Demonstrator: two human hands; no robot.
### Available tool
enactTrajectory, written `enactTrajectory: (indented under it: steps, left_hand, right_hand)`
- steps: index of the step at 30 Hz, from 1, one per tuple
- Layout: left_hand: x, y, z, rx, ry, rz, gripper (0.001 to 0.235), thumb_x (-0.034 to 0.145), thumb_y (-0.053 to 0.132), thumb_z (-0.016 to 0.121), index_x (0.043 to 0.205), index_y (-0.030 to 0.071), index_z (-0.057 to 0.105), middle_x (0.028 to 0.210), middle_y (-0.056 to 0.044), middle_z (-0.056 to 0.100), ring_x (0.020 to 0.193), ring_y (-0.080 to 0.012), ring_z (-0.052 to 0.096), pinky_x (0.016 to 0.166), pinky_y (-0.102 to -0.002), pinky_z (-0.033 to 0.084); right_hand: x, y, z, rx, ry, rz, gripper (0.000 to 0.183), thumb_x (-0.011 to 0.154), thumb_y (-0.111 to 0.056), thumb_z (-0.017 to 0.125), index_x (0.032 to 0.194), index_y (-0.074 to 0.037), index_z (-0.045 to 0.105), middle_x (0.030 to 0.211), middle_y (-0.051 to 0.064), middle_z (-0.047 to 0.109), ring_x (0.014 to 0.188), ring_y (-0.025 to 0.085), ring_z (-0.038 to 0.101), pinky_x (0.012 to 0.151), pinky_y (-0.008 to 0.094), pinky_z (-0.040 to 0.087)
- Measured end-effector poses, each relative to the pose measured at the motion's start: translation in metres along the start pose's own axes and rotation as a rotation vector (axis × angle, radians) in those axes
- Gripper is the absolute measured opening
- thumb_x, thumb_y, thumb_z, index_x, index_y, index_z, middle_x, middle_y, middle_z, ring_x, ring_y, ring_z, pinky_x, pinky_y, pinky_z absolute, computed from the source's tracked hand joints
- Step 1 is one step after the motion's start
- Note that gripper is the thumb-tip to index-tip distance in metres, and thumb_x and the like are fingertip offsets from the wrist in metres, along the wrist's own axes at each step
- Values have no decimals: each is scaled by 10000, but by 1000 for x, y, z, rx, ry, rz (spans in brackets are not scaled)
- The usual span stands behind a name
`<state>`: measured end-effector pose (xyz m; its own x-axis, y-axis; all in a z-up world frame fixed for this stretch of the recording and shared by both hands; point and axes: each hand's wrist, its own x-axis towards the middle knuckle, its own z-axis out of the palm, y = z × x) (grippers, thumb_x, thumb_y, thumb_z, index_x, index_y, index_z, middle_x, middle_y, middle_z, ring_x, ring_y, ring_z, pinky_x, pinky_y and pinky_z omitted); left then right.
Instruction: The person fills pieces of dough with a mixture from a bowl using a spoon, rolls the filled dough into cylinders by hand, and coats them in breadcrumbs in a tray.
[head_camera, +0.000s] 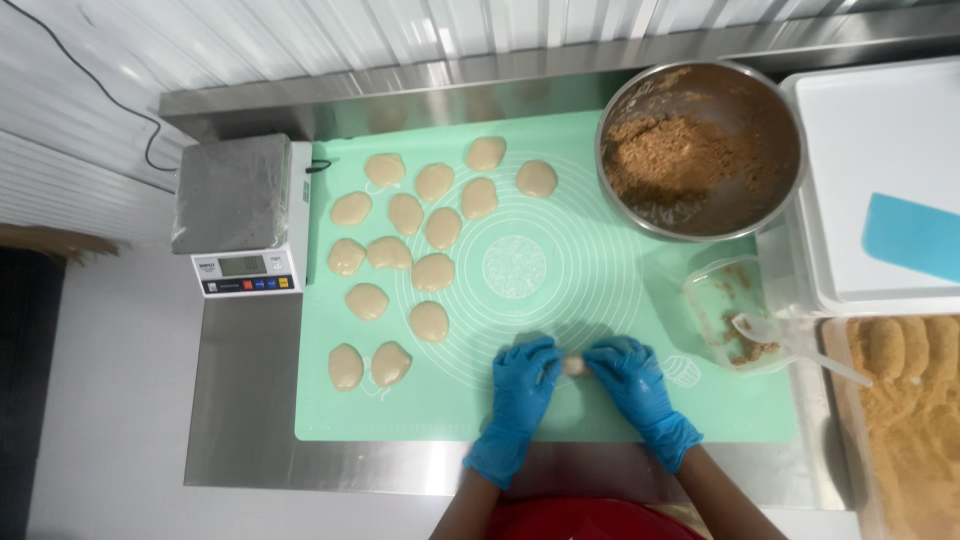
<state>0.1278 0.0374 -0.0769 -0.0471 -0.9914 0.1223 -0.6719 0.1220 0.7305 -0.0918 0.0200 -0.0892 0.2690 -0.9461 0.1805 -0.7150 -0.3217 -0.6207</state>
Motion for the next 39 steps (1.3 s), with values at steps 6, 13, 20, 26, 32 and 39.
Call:
enactTrajectory:
  steps: [6,13,20,26,32,39]
  left_hand:
    - [-5,-18,-4,240,-190,502,433,978,246,631,1377,80,619,1493,-90,568,1439,-285,481,1173,-731,101]
    - [23,-52,3,296,-279,530,464,1049,260,568,1485,103,549,1553,-64,534,1469,-248,460,1203,-756,73]
    - [43,-62,-1,292,-233,501,451,1051,295,577,1478,150,576,1528,-12,565,1461,-195,482,1229,-747,73]
    - [63,-57,-4,421,-285,569,471,1004,303,607,1438,123,573,1511,-35,559,1418,-229,512,1167,-784,84]
    - [86,-61,-1,347,-229,702,435,1042,277,587,1457,146,583,1530,-40,571,1433,-214,531,1219,-744,121]
    - [95,-63,5,333,-226,661,354,1076,224,558,1422,159,604,1491,-6,592,1448,-213,514,1233,-758,125]
  right_hand:
    - [2,-17,-20,-125,-93,-361,509,847,-174,709,1333,-62,611,1351,147,635,1239,343,622,995,456,479]
    - [22,-7,-35,-218,-173,-363,559,847,-116,667,1395,-99,557,1444,133,589,1298,329,583,1086,492,453]
    - [40,-1,-37,-171,-130,-393,539,875,-151,678,1395,-86,553,1445,122,585,1333,332,571,1112,513,446]
    - [55,-1,-33,-192,-185,-367,582,844,-186,701,1391,-79,534,1436,134,578,1319,334,561,1080,531,433]
    - [73,15,-32,-236,-166,-467,563,858,-118,671,1407,-154,549,1444,125,586,1331,325,564,1100,501,444]
    - [70,16,-35,-208,-95,-310,582,880,-124,670,1445,-131,527,1454,94,581,1345,309,563,1136,514,436]
